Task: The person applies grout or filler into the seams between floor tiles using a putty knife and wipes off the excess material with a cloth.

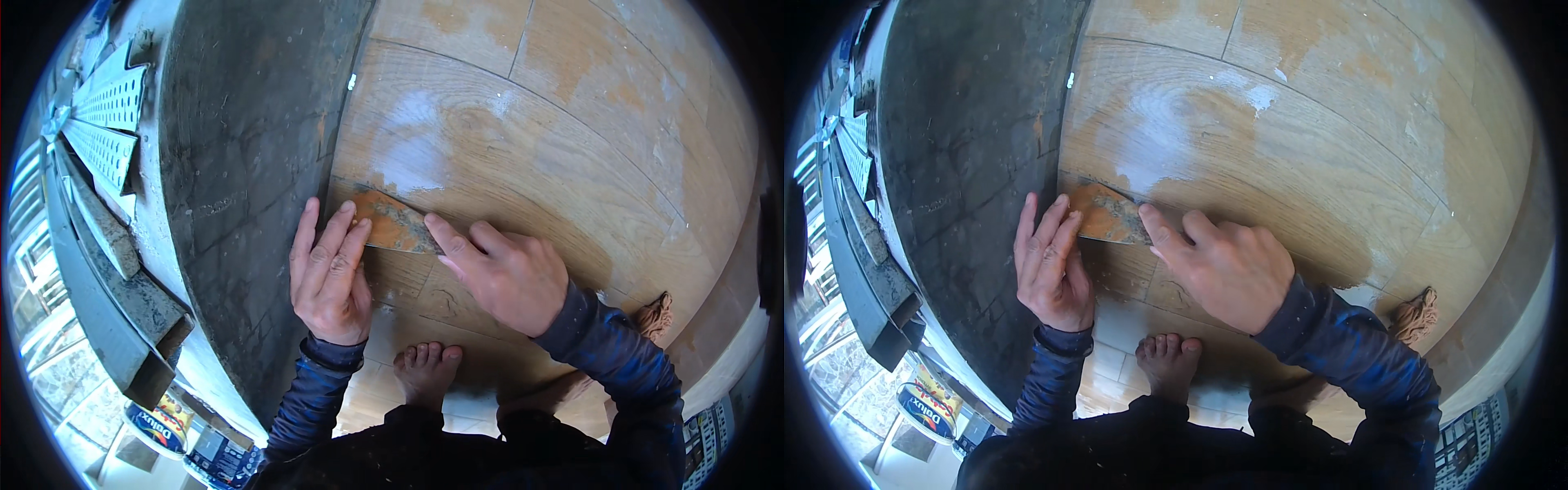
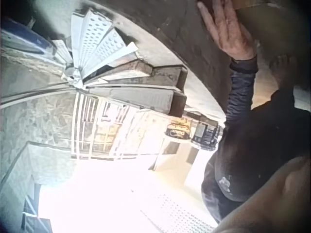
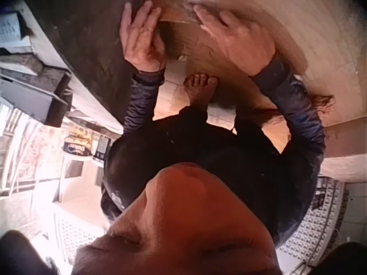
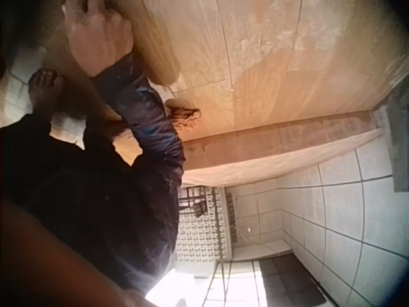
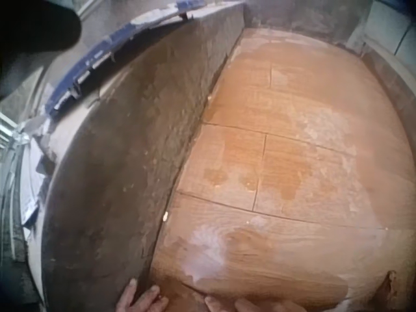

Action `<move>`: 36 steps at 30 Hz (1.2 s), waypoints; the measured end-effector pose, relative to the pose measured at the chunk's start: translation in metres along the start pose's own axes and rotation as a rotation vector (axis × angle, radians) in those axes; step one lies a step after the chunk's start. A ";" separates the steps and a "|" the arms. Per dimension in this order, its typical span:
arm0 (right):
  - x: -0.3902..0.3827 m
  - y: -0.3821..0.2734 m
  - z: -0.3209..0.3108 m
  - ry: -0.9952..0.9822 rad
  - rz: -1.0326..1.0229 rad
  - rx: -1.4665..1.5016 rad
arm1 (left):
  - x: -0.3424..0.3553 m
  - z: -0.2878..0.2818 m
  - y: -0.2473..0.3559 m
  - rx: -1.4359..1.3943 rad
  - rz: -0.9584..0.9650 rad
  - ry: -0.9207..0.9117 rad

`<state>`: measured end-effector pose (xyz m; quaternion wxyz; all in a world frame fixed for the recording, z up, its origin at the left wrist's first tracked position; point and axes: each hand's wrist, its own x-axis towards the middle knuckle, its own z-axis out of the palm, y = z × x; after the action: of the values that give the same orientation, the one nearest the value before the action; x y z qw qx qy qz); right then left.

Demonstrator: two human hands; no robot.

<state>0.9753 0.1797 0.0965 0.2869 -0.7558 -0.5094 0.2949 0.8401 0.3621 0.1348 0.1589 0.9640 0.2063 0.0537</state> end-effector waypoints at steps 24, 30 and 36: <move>0.020 -0.007 0.005 0.001 0.066 0.008 | -0.112 0.031 -0.013 -0.375 -0.030 0.061; 0.006 -0.006 -0.005 -0.091 0.152 0.030 | -0.111 0.037 -0.014 -0.394 -0.004 0.116; 0.000 0.001 -0.009 -0.097 0.082 0.009 | -0.116 0.042 -0.015 -0.404 -0.028 0.153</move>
<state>0.9829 0.1784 0.1020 0.2532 -0.7595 -0.4899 0.3450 0.7361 0.3154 0.0852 0.3337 0.9027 0.2159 0.1649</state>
